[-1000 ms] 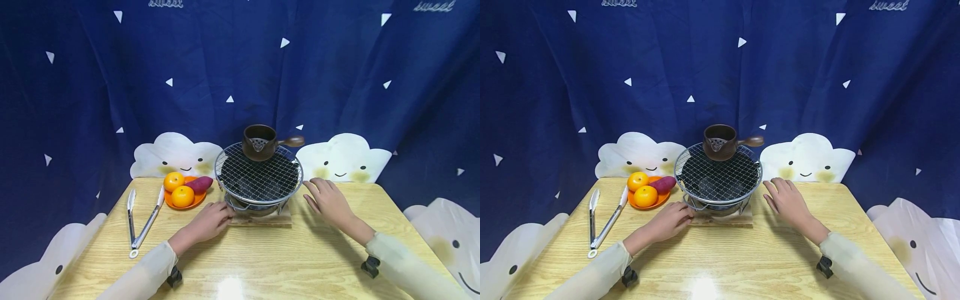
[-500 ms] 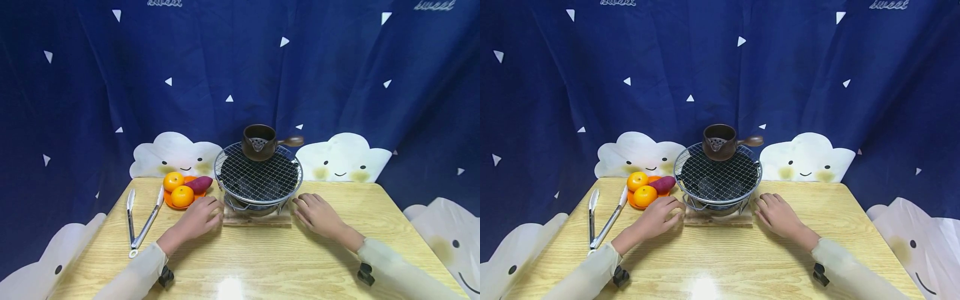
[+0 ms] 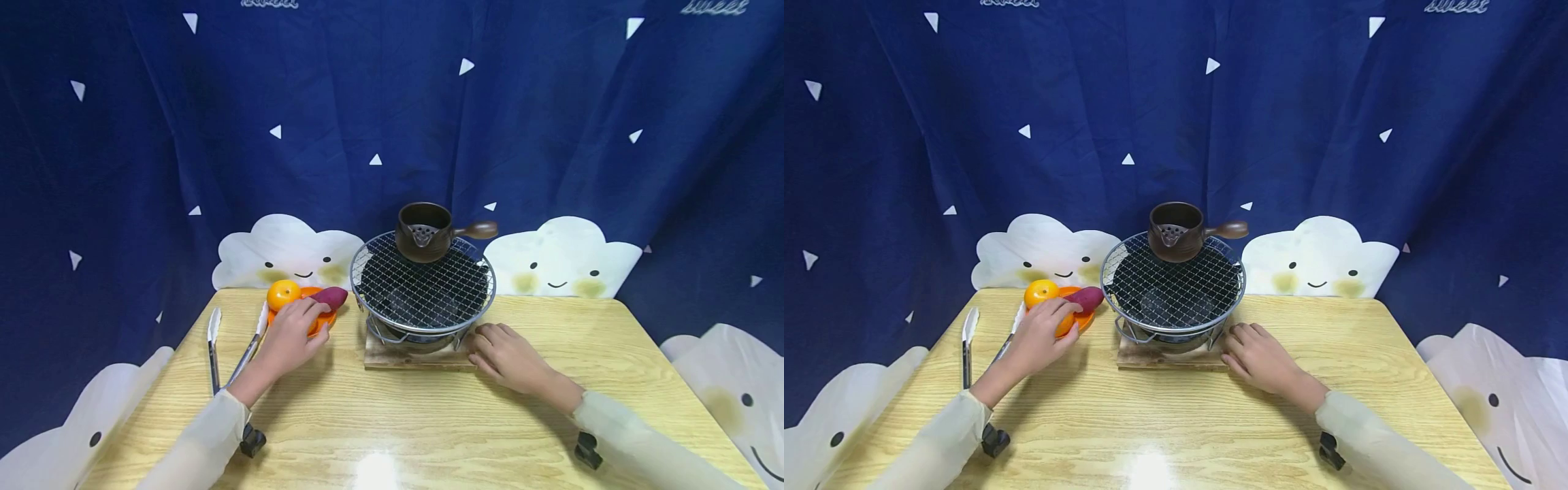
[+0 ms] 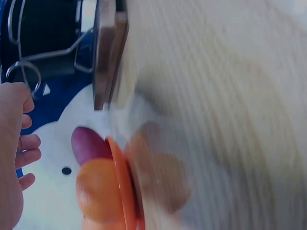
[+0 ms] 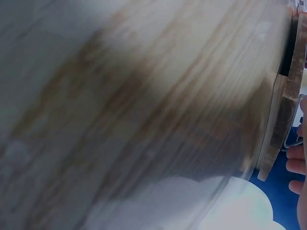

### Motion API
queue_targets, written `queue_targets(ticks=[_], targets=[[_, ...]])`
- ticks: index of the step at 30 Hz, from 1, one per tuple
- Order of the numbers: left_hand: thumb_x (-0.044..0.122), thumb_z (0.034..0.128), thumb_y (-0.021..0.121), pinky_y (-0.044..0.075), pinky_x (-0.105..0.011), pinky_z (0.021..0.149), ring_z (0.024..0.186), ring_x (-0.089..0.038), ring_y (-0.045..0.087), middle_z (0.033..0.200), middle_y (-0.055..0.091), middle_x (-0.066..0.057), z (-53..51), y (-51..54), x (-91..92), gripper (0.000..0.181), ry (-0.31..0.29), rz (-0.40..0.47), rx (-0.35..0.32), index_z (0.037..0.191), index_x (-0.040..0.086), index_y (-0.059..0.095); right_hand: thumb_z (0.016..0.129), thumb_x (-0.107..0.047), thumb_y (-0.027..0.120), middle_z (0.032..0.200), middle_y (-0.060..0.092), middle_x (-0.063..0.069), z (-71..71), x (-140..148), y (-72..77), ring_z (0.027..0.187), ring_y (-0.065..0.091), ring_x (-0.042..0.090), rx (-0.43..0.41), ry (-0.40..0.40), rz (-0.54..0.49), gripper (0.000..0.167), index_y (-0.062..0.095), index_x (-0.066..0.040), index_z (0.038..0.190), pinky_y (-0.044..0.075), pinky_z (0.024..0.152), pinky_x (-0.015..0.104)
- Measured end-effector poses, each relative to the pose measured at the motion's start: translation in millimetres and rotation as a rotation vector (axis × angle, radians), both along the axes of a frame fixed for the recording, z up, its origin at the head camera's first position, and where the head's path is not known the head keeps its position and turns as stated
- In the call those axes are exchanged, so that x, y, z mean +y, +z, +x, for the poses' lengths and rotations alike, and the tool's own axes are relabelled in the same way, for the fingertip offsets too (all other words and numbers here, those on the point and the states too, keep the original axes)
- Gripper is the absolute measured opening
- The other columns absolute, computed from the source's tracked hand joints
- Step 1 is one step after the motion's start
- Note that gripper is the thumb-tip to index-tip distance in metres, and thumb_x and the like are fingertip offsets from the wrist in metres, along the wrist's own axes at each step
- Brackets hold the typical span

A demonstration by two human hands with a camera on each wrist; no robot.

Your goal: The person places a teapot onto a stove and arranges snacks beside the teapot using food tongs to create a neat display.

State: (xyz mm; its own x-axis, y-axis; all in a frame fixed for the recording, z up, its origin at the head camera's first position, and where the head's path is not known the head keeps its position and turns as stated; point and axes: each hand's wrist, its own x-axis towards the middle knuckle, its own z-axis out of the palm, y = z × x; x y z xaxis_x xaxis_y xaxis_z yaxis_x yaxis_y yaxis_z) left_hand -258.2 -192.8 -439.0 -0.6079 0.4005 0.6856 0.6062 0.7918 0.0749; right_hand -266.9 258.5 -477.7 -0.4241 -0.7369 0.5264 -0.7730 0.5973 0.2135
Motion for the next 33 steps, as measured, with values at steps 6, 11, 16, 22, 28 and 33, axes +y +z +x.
queue_targets(ticks=[6, 11, 16, 22, 28, 33], targets=[[0.017, 0.0845, 0.069, 0.049, -0.05, 0.089, 0.097, -0.035, 0.062, 0.104, 0.067, -0.014, -1.2, 4.1, -17.1, 0.028, 0.104, 0.032, -0.059, 0.109, 0.004, 0.069, 0.094, -0.032, 0.064, 0.106, 0.067, 0.007, 1.0, -3, -2.6, 0.1, 0.063, 0.024, -0.028, -0.019, 0.024, 0.024, 0.071, -0.012, 0.105, 0.052, 0.089, 0.041], [0.025, 0.0865, 0.067, 0.046, -0.051, 0.09, 0.103, -0.037, 0.059, 0.112, 0.063, -0.016, -0.5, 4.3, -30.9, 0.038, 0.195, 0.016, -0.121, 0.118, 0.004, 0.066, 0.094, -0.03, 0.066, 0.109, 0.068, 0.005, 1.7, -6, -2.0, 0.102, 0.064, 0.023, -0.051, -0.008, 0.021, 0.024, 0.072, -0.013, 0.11, 0.052, 0.092, 0.042], [0.031, 0.0886, 0.064, 0.043, -0.056, 0.097, 0.113, -0.041, 0.054, 0.122, 0.059, -0.021, -0.1, 4.0, -46.3, 0.05, 0.287, -0.014, -0.201, 0.13, 0.003, 0.059, 0.093, -0.028, 0.067, 0.108, 0.068, 0.005, 2.1, -7, -0.7, 0.102, 0.064, 0.023, -0.071, 0.005, 0.022, 0.024, 0.073, -0.014, 0.111, 0.052, 0.094, 0.042], [0.035, 0.0891, 0.063, 0.04, -0.061, 0.1, 0.119, -0.046, 0.051, 0.13, 0.054, -0.027, 2.4, 2.4, -65.5, 0.063, 0.385, -0.049, -0.304, 0.14, 0.001, 0.051, 0.093, -0.029, 0.067, 0.106, 0.068, 0.004, 1.0, -8, -1.9, 0.099, 0.064, 0.022, -0.057, 0.02, 0.033, 0.023, 0.073, -0.013, 0.108, 0.052, 0.091, 0.041], [0.041, 0.0852, 0.068, 0.039, -0.063, 0.097, 0.12, -0.049, 0.05, 0.131, 0.053, -0.031, 5.2, -5.0, -85.4, 0.076, 0.439, -0.103, -0.345, 0.144, -0.002, 0.046, 0.094, -0.03, 0.067, 0.105, 0.067, 0.005, 0.4, -8, -2.1, 0.098, 0.064, 0.022, -0.064, 0.027, 0.035, 0.023, 0.072, -0.012, 0.108, 0.053, 0.09, 0.041], [0.045, 0.0843, 0.069, 0.038, -0.067, 0.099, 0.122, -0.053, 0.048, 0.135, 0.049, -0.036, 6.0, -12.0, -100.8, 0.085, 0.496, -0.168, -0.403, 0.147, -0.005, 0.041, 0.094, -0.032, 0.066, 0.106, 0.068, 0.006, 0.4, -8, -1.9, 0.1, 0.064, 0.024, -0.057, 0.019, 0.049, 0.025, 0.071, -0.011, 0.107, 0.053, 0.091, 0.042]])
